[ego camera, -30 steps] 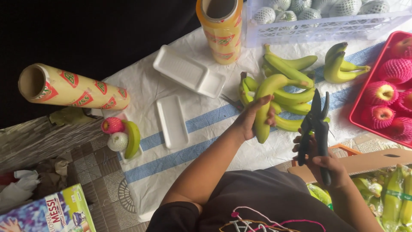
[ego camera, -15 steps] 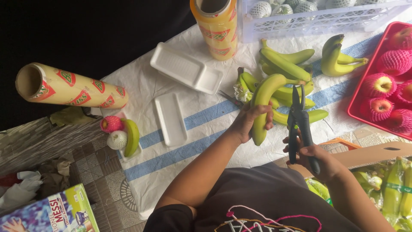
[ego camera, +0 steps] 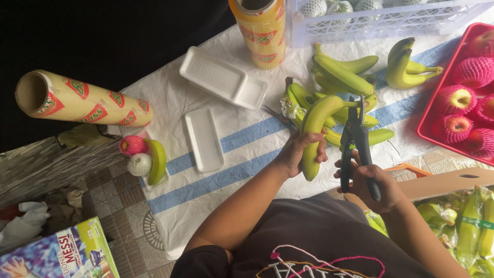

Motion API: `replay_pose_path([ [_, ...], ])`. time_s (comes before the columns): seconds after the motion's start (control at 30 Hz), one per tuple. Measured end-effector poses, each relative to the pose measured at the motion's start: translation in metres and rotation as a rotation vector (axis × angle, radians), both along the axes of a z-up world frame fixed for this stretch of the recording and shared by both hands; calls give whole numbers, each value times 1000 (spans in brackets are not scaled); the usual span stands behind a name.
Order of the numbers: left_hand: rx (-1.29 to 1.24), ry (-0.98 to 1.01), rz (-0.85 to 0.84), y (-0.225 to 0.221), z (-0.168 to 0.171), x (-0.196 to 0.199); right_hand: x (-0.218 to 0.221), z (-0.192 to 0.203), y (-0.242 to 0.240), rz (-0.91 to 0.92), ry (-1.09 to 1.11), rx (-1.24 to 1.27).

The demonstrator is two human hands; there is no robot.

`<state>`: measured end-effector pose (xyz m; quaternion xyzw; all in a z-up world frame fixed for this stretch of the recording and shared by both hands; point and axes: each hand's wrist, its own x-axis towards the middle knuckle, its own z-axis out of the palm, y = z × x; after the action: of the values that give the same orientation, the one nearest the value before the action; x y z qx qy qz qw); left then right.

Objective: Arranging various fruits including bananas and apples onto small styrofoam trays for individual packaging.

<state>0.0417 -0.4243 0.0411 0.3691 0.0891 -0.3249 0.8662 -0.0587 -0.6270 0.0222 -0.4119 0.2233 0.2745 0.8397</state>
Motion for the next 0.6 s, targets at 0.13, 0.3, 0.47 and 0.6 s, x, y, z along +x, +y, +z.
replay_pose_path([
  [0.13,-9,15,-15,4,-6,-2,4,23,26,-121,15,-168],
  [0.3,-1,103,34,11,-30,-4,5,23,35,-224,-11,-328],
  [0.47,-25,222,108,41,-24,-6,21,-13,23,6,-54,-761],
  [0.6,41,247,227,82,-40,-23,51,-24,36,171,-289,-1454],
])
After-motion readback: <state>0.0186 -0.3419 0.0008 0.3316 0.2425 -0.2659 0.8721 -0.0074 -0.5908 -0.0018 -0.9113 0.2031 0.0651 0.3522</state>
